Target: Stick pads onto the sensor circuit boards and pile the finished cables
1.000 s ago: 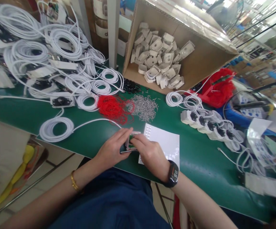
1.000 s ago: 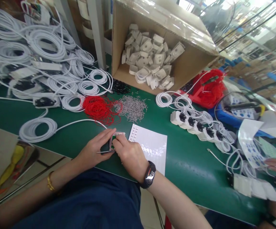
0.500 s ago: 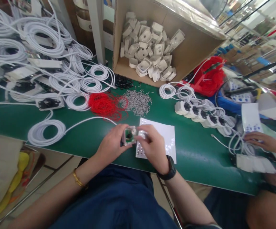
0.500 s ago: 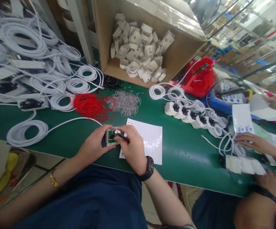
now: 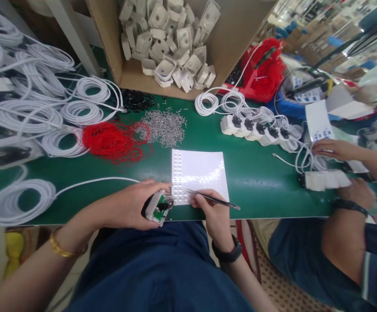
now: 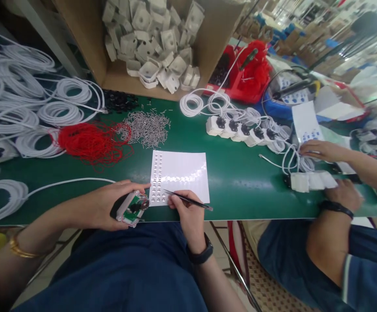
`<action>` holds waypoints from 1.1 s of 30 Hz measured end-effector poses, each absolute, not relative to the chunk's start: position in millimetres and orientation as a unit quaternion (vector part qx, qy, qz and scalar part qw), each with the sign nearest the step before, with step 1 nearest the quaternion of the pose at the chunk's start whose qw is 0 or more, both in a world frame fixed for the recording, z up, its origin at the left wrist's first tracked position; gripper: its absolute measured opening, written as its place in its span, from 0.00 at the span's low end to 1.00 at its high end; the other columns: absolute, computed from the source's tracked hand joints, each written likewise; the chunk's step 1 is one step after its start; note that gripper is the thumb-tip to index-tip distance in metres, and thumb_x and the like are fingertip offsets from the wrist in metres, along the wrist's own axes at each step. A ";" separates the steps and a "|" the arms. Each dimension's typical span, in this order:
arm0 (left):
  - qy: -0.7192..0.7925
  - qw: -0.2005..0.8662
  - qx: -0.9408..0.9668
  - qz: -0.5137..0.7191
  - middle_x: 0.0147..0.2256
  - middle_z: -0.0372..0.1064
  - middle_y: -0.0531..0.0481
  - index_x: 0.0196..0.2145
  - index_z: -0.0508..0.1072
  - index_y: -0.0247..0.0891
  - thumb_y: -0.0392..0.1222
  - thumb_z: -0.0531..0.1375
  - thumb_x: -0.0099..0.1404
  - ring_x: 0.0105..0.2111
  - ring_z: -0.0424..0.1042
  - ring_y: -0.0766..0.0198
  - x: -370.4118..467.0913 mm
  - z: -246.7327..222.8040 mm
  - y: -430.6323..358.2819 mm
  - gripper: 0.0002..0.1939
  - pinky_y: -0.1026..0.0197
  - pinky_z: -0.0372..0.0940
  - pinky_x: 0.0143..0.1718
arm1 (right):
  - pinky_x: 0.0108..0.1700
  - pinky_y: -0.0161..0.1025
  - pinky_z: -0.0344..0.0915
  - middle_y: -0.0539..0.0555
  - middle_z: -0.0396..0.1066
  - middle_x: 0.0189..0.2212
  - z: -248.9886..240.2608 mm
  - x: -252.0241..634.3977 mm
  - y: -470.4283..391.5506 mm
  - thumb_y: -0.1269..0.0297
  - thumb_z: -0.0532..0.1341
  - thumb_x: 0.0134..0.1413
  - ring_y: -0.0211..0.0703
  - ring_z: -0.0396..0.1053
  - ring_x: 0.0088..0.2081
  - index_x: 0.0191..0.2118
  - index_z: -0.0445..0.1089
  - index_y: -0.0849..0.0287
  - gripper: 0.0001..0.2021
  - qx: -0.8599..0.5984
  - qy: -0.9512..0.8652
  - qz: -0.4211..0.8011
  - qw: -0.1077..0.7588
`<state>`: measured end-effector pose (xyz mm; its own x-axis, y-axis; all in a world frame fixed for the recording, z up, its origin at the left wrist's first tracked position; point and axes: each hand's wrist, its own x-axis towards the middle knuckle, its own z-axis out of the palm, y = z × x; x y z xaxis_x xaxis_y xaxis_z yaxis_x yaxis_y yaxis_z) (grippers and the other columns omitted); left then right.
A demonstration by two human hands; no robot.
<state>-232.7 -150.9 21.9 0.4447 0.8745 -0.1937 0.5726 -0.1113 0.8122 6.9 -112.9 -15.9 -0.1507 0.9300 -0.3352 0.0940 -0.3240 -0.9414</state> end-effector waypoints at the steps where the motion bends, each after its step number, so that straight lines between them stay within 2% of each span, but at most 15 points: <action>1: 0.499 0.443 0.728 0.159 0.50 0.65 0.47 0.60 0.55 0.45 0.42 0.65 0.51 0.49 0.66 0.56 -232.3 23.4 -148.3 0.40 0.58 0.62 0.50 | 0.31 0.37 0.72 0.54 0.75 0.26 -17.9 6.5 -113.2 0.57 0.68 0.45 0.41 0.73 0.27 0.33 0.71 0.61 0.13 -0.556 -0.463 0.591 0.357; 6: 0.499 0.424 0.742 0.143 0.47 0.67 0.48 0.58 0.58 0.44 0.43 0.65 0.51 0.46 0.68 0.57 -230.6 23.8 -142.4 0.37 0.61 0.63 0.46 | 0.30 0.39 0.74 0.55 0.75 0.25 -22.1 5.6 -115.9 0.55 0.65 0.50 0.44 0.75 0.27 0.31 0.70 0.62 0.13 -0.575 -0.451 0.554 0.399; 12: 0.512 0.415 0.741 0.130 0.47 0.67 0.48 0.57 0.60 0.42 0.45 0.64 0.52 0.47 0.68 0.57 -227.5 23.8 -142.4 0.35 0.62 0.62 0.46 | 0.31 0.38 0.73 0.55 0.75 0.24 -14.9 9.4 -113.4 0.55 0.62 0.54 0.42 0.74 0.27 0.30 0.69 0.62 0.13 -0.555 -0.507 0.565 0.339; 18: 0.518 0.404 0.743 0.126 0.48 0.66 0.47 0.56 0.61 0.41 0.45 0.63 0.52 0.47 0.68 0.56 -224.7 25.8 -142.8 0.33 0.61 0.62 0.47 | 0.32 0.37 0.71 0.55 0.75 0.25 -15.0 13.9 -110.3 0.56 0.60 0.55 0.41 0.74 0.27 0.30 0.69 0.62 0.12 -0.538 -0.528 0.572 0.322; 24: 0.524 0.398 0.741 0.135 0.49 0.66 0.47 0.54 0.62 0.41 0.48 0.64 0.53 0.47 0.68 0.56 -223.3 25.4 -144.7 0.32 0.60 0.61 0.47 | 0.33 0.37 0.71 0.54 0.74 0.26 -14.9 15.8 -110.6 0.56 0.60 0.56 0.41 0.73 0.28 0.30 0.69 0.61 0.12 -0.527 -0.551 0.569 0.309; 29: 0.520 0.404 0.738 0.149 0.50 0.66 0.47 0.54 0.62 0.41 0.45 0.64 0.53 0.49 0.67 0.56 -222.7 25.2 -147.6 0.31 0.60 0.61 0.49 | 0.34 0.38 0.71 0.52 0.74 0.25 -16.2 14.3 -112.5 0.58 0.62 0.53 0.41 0.74 0.29 0.32 0.66 0.60 0.10 -0.526 -0.519 0.583 0.339; 33: 0.538 0.397 0.719 0.189 0.52 0.65 0.46 0.55 0.61 0.41 0.44 0.65 0.51 0.52 0.66 0.54 -221.5 15.3 -157.5 0.34 0.56 0.61 0.53 | 0.34 0.38 0.72 0.53 0.75 0.26 -18.9 13.3 -114.1 0.58 0.64 0.51 0.42 0.75 0.29 0.32 0.65 0.60 0.11 -0.530 -0.496 0.589 0.354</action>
